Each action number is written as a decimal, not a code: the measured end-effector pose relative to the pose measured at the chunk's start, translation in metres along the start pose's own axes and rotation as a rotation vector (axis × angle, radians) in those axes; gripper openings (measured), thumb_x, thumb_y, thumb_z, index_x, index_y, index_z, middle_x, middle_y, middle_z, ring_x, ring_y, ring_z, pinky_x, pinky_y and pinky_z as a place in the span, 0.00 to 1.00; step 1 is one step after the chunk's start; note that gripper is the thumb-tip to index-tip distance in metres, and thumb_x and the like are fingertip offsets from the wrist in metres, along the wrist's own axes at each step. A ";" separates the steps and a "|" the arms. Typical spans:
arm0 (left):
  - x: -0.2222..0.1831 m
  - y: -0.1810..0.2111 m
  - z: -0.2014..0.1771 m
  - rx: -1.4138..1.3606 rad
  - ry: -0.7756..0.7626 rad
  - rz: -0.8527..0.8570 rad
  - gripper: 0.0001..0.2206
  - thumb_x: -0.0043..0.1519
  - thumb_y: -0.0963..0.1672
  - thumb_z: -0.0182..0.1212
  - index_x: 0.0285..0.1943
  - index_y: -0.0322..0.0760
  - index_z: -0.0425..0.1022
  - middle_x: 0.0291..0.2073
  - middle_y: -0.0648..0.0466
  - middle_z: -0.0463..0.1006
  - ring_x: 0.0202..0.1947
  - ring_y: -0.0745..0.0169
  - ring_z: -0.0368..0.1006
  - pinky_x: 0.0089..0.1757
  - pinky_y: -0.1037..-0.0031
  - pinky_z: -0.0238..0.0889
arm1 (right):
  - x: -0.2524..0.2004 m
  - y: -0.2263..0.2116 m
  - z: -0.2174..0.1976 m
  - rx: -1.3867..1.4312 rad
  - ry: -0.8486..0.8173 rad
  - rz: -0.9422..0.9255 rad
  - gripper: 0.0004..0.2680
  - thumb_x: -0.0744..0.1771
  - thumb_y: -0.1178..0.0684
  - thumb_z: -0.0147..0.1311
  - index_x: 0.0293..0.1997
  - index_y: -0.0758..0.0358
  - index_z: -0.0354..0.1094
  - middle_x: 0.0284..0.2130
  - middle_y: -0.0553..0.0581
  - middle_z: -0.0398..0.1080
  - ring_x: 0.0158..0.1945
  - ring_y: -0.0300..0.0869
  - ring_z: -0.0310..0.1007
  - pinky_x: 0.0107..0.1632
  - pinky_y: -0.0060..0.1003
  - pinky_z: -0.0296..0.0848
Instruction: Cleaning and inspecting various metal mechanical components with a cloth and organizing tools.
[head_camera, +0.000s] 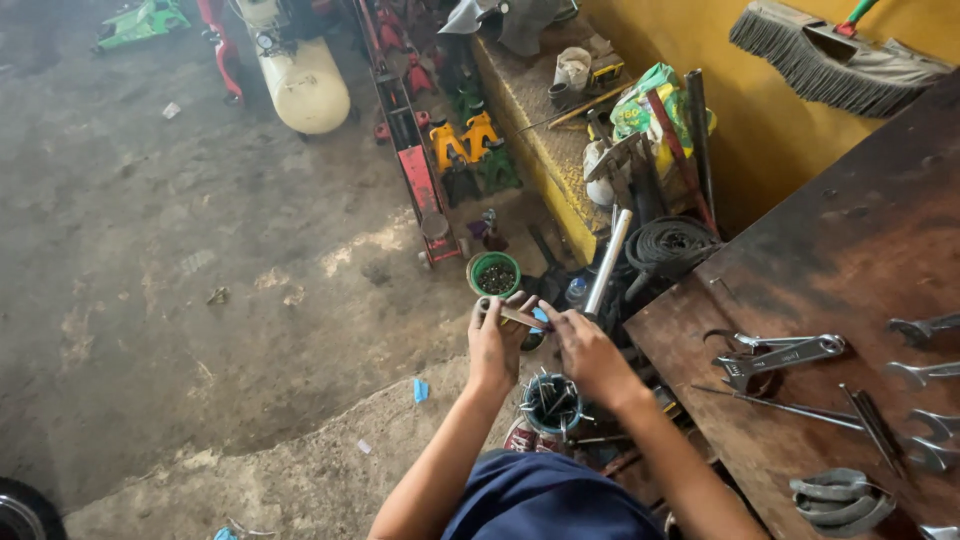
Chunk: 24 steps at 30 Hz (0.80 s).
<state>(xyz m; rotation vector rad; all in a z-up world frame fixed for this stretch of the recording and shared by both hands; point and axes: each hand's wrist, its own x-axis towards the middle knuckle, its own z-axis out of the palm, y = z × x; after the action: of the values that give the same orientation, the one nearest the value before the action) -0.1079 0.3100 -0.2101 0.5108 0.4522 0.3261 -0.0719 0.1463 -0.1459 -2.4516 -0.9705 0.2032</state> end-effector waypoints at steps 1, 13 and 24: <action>0.004 -0.001 -0.003 -0.028 -0.027 -0.035 0.08 0.70 0.43 0.51 0.52 0.33 0.66 0.49 0.43 0.79 0.52 0.43 0.80 0.49 0.59 0.76 | 0.003 0.000 -0.011 0.049 -0.067 0.061 0.24 0.67 0.59 0.47 0.74 0.54 0.53 0.56 0.64 0.69 0.57 0.57 0.71 0.60 0.47 0.71; -0.046 0.045 0.032 1.370 -0.714 0.572 0.10 0.63 0.45 0.64 0.43 0.30 0.77 0.34 0.42 0.77 0.35 0.43 0.75 0.36 0.59 0.68 | 0.004 0.022 -0.097 0.202 -0.244 0.247 0.14 0.64 0.45 0.60 0.52 0.58 0.72 0.32 0.62 0.80 0.37 0.50 0.84 0.40 0.44 0.78; -0.033 -0.044 -0.036 0.674 -0.667 -0.360 0.17 0.76 0.50 0.47 0.39 0.35 0.68 0.22 0.57 0.62 0.21 0.66 0.55 0.27 0.71 0.52 | 0.017 0.020 -0.028 0.006 0.354 -0.103 0.08 0.69 0.52 0.51 0.51 0.57 0.71 0.40 0.59 0.77 0.42 0.51 0.79 0.47 0.47 0.76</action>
<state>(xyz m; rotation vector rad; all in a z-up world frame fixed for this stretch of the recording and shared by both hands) -0.1459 0.2747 -0.2503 1.1265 -0.0199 -0.3646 -0.0391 0.1344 -0.1306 -2.3166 -0.9305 -0.2545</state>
